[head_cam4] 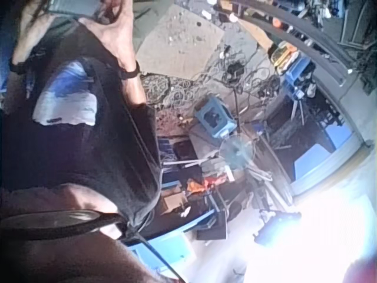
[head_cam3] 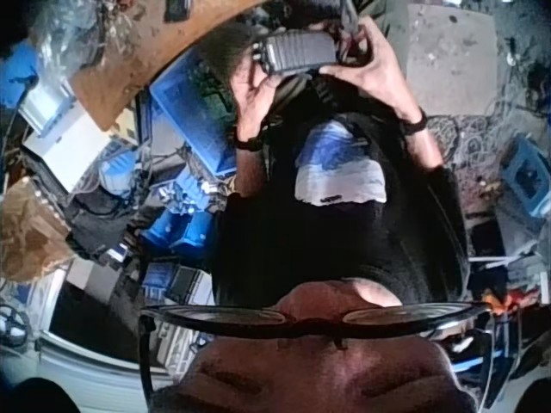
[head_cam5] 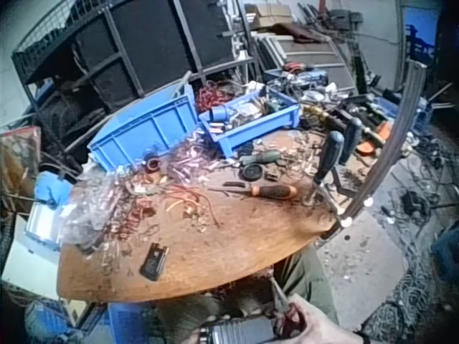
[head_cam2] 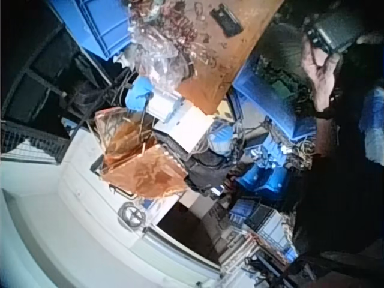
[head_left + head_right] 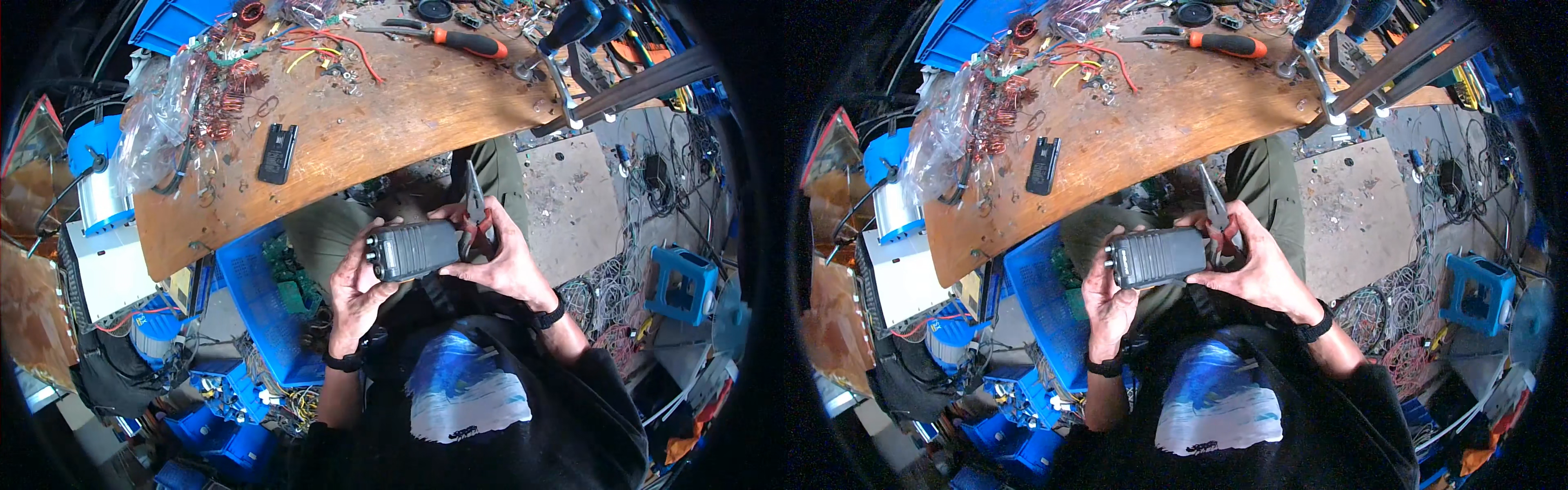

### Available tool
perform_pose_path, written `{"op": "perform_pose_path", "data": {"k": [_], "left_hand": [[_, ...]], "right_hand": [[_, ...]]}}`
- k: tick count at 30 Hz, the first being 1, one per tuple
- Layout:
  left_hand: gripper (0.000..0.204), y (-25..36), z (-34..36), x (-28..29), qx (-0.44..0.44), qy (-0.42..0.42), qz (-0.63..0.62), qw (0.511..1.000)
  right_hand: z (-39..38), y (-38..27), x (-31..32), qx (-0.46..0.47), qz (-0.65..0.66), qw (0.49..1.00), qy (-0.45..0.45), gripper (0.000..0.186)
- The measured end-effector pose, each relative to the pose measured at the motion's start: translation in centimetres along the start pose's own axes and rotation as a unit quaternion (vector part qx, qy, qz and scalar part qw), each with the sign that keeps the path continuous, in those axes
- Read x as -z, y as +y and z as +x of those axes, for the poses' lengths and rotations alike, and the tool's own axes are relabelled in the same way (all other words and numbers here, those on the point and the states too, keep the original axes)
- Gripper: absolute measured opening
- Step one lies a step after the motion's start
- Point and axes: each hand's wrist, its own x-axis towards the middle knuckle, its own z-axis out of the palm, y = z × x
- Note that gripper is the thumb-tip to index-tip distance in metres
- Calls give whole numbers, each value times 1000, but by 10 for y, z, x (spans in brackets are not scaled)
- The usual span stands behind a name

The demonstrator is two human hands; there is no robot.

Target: The person uses pliers to pry open the casing of a small electronic device. They manipulate the device with both hands, turning it over and applying pressure to separate the shell. The person continues to work on the device, attempting to access the internal components.

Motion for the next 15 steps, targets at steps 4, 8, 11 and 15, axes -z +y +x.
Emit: {"op": "perform_pose_path", "data": {"k": [4, 8, 11, 15], "left_hand": [[85, -5, 1, 2, -3, -19, -8, 1000], [86, -7, 2, 4, -9, -31, -6, 999], [86, -4, 2, 4, 0, -30, -5, 1000], [83, -2, 6, 5, -21, -45, 19, 999]], "right_hand": [[1, 3, 0, 22, 6, 999, 22, 58], [2, -4, 0, 24, 11, 999, 23, 57], [1, -8, 0, 9, 0, 1000, 20, 56], [0, -12, -1, -3, -2, 1000, 22, 54]]}}
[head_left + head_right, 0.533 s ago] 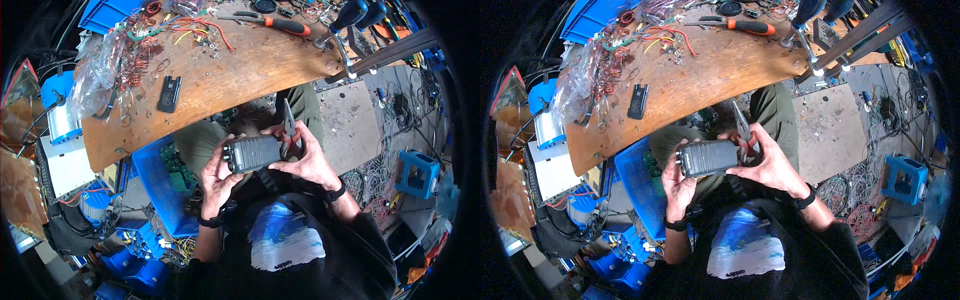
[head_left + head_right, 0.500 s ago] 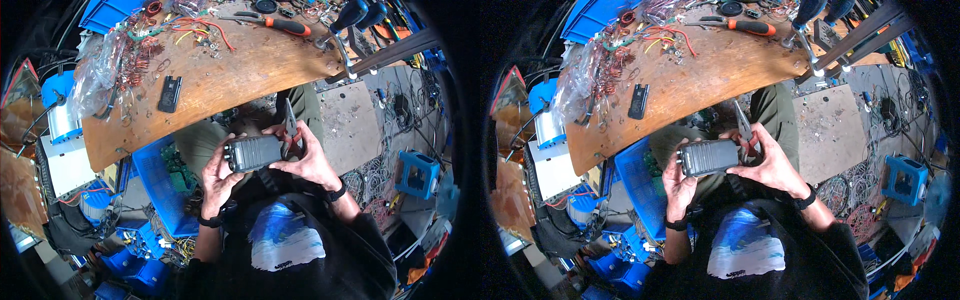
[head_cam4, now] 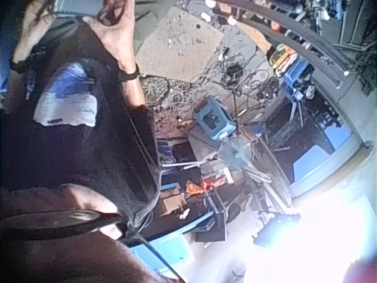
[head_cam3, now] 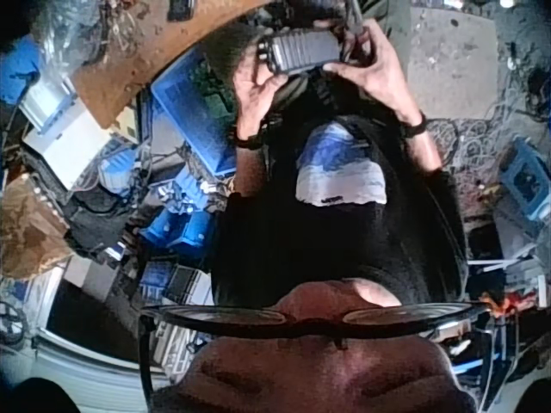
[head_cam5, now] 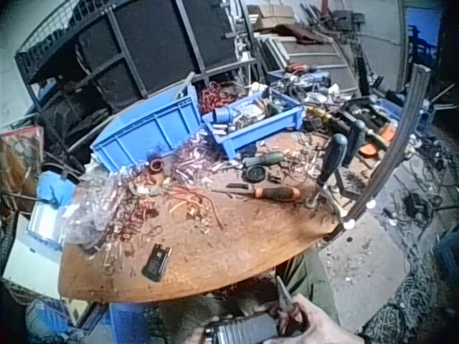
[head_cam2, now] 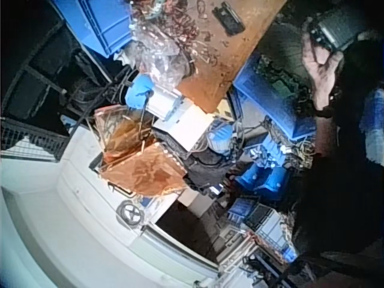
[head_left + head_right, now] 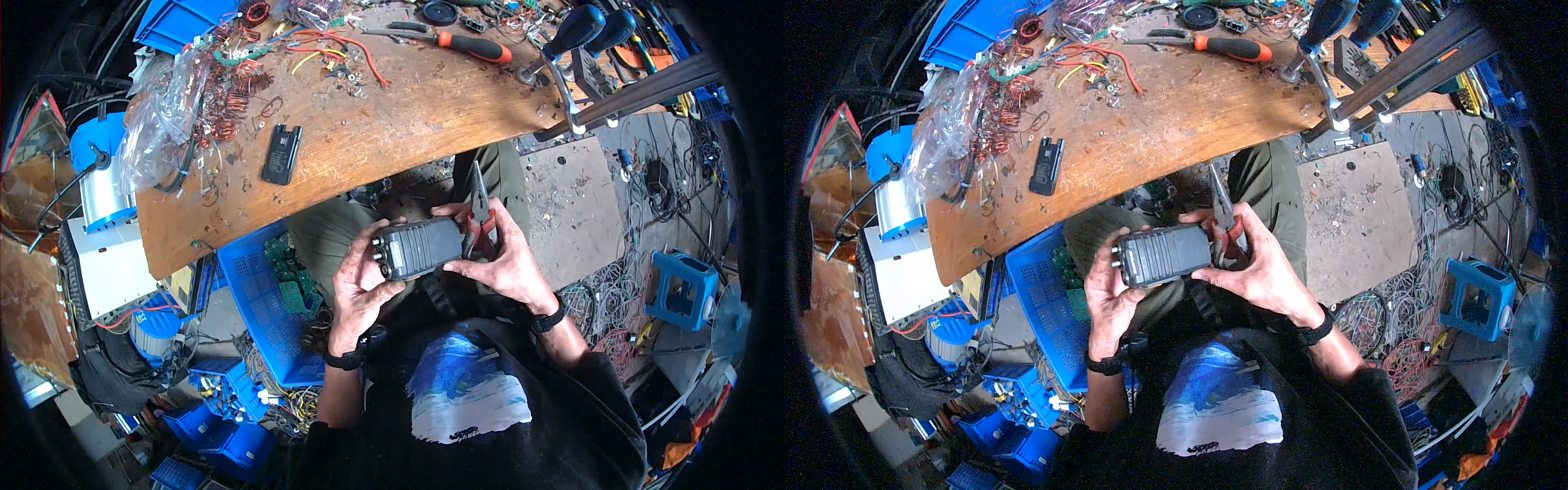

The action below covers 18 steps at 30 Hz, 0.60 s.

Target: The person uses pliers to pry open the casing of a small electronic device. They manipulate the device with both hands, turning it over and applying pressure to separate the shell. The person continues to work on the device, attempting to access the internal components.

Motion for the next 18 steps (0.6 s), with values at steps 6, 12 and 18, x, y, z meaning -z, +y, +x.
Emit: {"op": "perform_pose_path", "data": {"k": [6, 12, 18], "left_hand": [[58, 23, 31, -6, -34, -23, 197, 979], [24, 28, 58, -17, -26, 44, 305, 951], [22, 30, 71, -31, -5, 163, 316, 935]], "right_hand": [[10, -1, 0, -106, 238, 963, -70, 50], [13, 4, -7, -104, 300, 945, -73, 35], [10, -1, 7, -113, 258, 956, -86, 16]]}}
